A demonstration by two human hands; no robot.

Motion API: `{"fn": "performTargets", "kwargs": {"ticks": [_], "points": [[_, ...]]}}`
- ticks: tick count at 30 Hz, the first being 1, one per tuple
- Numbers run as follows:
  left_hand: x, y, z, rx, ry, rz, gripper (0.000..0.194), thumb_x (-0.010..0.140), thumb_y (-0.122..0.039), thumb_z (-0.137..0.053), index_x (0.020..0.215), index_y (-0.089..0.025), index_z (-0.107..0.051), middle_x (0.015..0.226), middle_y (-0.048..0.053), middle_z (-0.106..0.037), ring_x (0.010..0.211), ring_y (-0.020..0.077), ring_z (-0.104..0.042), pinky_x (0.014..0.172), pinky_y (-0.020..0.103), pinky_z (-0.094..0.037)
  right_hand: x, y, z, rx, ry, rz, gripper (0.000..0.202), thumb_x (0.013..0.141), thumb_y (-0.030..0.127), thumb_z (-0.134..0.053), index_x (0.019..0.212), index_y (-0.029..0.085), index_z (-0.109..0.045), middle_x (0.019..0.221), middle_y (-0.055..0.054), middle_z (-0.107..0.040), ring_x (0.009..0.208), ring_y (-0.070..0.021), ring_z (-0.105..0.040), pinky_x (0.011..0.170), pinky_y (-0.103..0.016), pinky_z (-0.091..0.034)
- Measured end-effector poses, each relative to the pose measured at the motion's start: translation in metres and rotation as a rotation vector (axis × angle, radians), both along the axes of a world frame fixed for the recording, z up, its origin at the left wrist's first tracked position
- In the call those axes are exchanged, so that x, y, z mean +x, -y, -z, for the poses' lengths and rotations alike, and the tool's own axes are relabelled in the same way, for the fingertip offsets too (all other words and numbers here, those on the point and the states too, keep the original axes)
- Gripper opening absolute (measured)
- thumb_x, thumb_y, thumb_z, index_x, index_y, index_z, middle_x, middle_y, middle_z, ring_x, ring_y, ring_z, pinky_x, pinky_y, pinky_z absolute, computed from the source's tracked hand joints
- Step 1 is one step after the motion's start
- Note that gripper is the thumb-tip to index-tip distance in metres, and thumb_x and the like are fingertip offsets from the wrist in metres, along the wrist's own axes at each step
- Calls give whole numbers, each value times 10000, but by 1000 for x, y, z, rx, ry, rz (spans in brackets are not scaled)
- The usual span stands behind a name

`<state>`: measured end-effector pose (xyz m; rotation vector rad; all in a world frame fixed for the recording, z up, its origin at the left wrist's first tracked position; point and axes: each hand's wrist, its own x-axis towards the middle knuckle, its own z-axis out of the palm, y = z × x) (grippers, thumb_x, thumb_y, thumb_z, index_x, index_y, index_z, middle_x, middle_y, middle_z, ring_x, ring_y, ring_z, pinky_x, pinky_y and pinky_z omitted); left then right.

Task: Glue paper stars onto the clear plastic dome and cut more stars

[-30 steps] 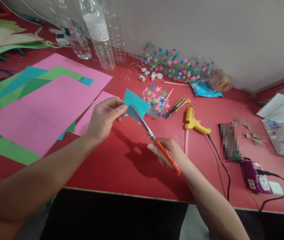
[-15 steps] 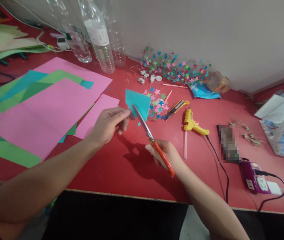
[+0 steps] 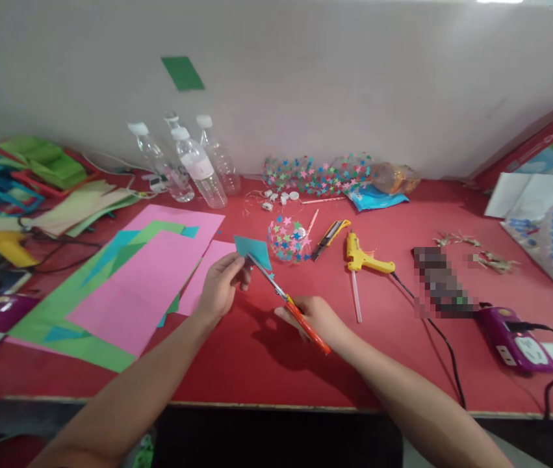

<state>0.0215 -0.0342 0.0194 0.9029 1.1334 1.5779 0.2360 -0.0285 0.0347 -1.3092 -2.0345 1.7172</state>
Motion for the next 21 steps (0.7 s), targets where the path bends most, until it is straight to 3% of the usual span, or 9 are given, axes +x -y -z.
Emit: {"fn": "performTargets", "kwargs": {"ticks": [12,21], "points": [[-1,1,-8,-43,-26,-97,265,759,-401,-683,697,-175,-558,526,-35,-558,435,68,-470,423,185,-348,-1,2,-2,69,-8,-13,553,783,697,-585,577,212,-415,405,49,-482,374,-82,-423,443,-220,-320],[-2,2,-10,-18,-52,-162,175,748,-335,-665,697,-186,-590,537,-42,-552,482,73,-494,474,189,-392,-1,5,-1,79,16,-41,562,787,721,-563,586,215,-422,432,35,-472,404,-94,-397,434,-230,-295]]}}
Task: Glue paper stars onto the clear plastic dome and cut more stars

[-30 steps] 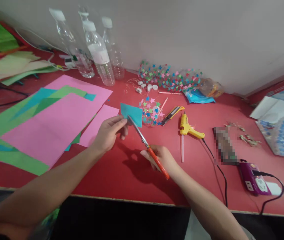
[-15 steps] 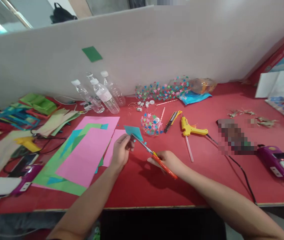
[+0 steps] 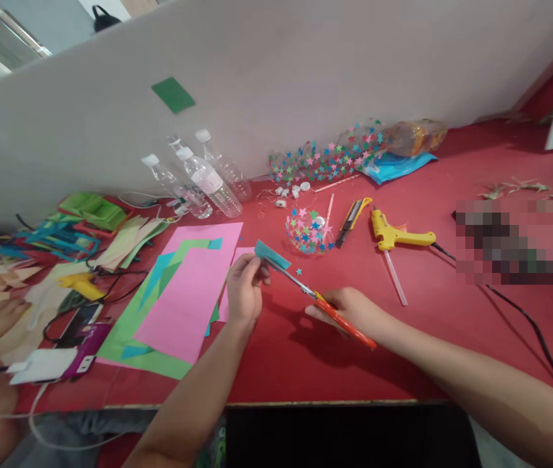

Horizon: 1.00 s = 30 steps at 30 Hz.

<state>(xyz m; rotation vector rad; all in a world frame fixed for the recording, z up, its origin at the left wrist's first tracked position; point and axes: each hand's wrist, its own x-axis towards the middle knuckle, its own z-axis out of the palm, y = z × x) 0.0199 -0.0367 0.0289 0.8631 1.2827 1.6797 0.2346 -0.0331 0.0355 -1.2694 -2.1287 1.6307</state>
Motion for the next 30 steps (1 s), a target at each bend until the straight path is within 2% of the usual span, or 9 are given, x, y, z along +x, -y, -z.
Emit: {"fn": "performTargets", "kwargs": {"ticks": [8,15,20,26,30], "points": [[2,4,0,3,-34,7,127,714,-254,-645,618,-183,-604,489,-49,-507,458,66,-438,436,179,-347,7,-1,2,76,-18,-87,567,796,727,-555,630,201,-423,577,33,-428,525,-95,-352,477,-233,-284],[1,5,4,-1,-91,16,127,732,-265,-630,629,-191,-617,520,-40,-535,473,75,-466,424,183,-358,9,2,2,-73,-61,-152,586,838,744,-482,627,203,-407,524,36,-429,485,-83,-347,461,-225,-272],[3,7,4,11,-74,20,121,754,-274,-634,664,-193,-641,540,-34,-572,476,78,-498,432,187,-391,10,1,-1,-95,-62,-161,609,832,792,-421,658,208,-403,524,33,-432,486,-86,-352,464,-224,-275],[4,9,5,35,-70,27,120,780,-263,-631,685,-191,-648,542,-37,-579,479,75,-514,439,180,-408,12,0,-2,1,-10,-168,588,846,764,-438,670,206,-374,604,42,-371,549,-87,-310,497,-229,-264],[4,8,6,28,-89,29,114,794,-268,-626,706,-200,-648,548,-42,-584,479,76,-520,456,183,-425,12,0,-1,7,14,-176,578,863,753,-419,679,207,-365,616,47,-361,558,-87,-299,501,-233,-257]]}}
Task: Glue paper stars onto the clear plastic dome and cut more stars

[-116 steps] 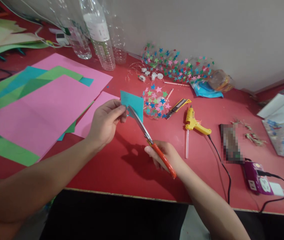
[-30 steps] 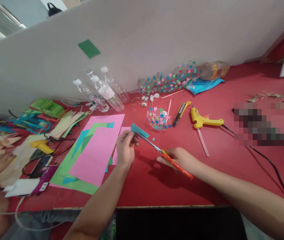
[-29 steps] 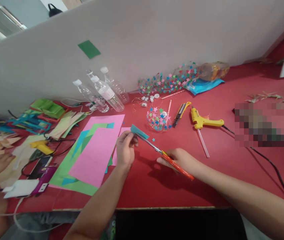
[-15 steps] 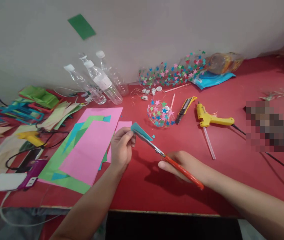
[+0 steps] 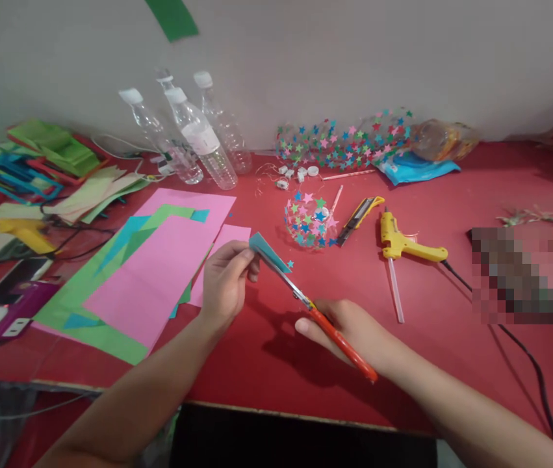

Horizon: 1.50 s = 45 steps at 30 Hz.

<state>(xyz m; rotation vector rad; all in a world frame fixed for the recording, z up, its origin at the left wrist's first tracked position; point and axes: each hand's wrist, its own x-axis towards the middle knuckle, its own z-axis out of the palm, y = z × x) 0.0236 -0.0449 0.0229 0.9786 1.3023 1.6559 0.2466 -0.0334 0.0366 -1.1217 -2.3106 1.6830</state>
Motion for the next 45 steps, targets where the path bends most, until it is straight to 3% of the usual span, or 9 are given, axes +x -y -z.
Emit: {"fn": "performTargets", "kwargs": {"ticks": [16,24,45], "points": [[1,-1,-1,99,7,37,140,821,-212,-606,687,-184,-635,544,-46,-590,467,59,-533,444,162,-438,3,1,-4,-5,6,7,530,909,694,-411,708,206,-375,608,51,-393,548,-81,-342,517,-231,-284],[1,-2,-5,94,23,55,155,815,-205,-599,666,-177,-626,538,-49,-580,460,46,-521,443,146,-436,0,1,-3,-92,32,54,504,902,675,-432,716,206,-408,553,59,-424,457,-64,-384,455,-211,-308],[-2,-4,-8,7,138,95,143,734,-247,-625,611,-175,-623,478,-41,-545,433,55,-472,396,158,-363,-4,4,-10,-119,83,118,465,893,633,-465,698,216,-405,459,65,-443,392,-61,-371,428,-202,-276]]}}
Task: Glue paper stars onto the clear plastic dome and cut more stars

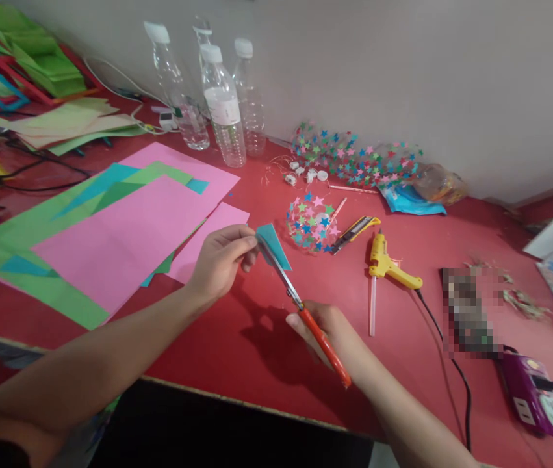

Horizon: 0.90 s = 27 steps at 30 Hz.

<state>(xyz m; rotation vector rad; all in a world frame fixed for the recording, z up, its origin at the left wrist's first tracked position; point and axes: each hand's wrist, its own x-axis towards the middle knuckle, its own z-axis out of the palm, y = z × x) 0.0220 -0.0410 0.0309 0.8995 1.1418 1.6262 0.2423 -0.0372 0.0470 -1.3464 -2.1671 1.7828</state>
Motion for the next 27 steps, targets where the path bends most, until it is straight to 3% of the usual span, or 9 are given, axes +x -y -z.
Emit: {"fn": "performTargets", "kwargs": {"ticks": [10,16,21,27], "points": [[1,0,-1,-39,-15,-14,140,710,-281,-630,619,-174,-622,474,-35,-542,426,62,-467,394,172,-356,-1,0,2,1,11,25,435,888,587,-494,680,219,-392,471,71,-435,384,-58,-372,407,-196,-273],[-3,-2,3,13,-82,5,157,759,-267,-619,632,-176,-626,504,-28,-550,454,73,-491,424,186,-396,1,-1,5,-26,-38,34,491,864,665,-498,690,217,-403,445,75,-431,381,-61,-361,406,-200,-274],[-8,-5,5,74,-147,-57,142,786,-262,-636,673,-177,-620,547,-32,-549,481,74,-500,458,192,-418,3,-3,7,-77,-50,15,522,847,711,-493,707,215,-411,431,75,-445,369,-61,-362,399,-199,-286],[-2,-3,4,61,-119,-52,104,772,-252,-642,704,-176,-619,548,-41,-540,481,72,-497,449,184,-418,4,-3,8,-29,-91,-5,555,841,748,-462,717,209,-435,459,69,-458,387,-63,-384,408,-200,-304]]}}
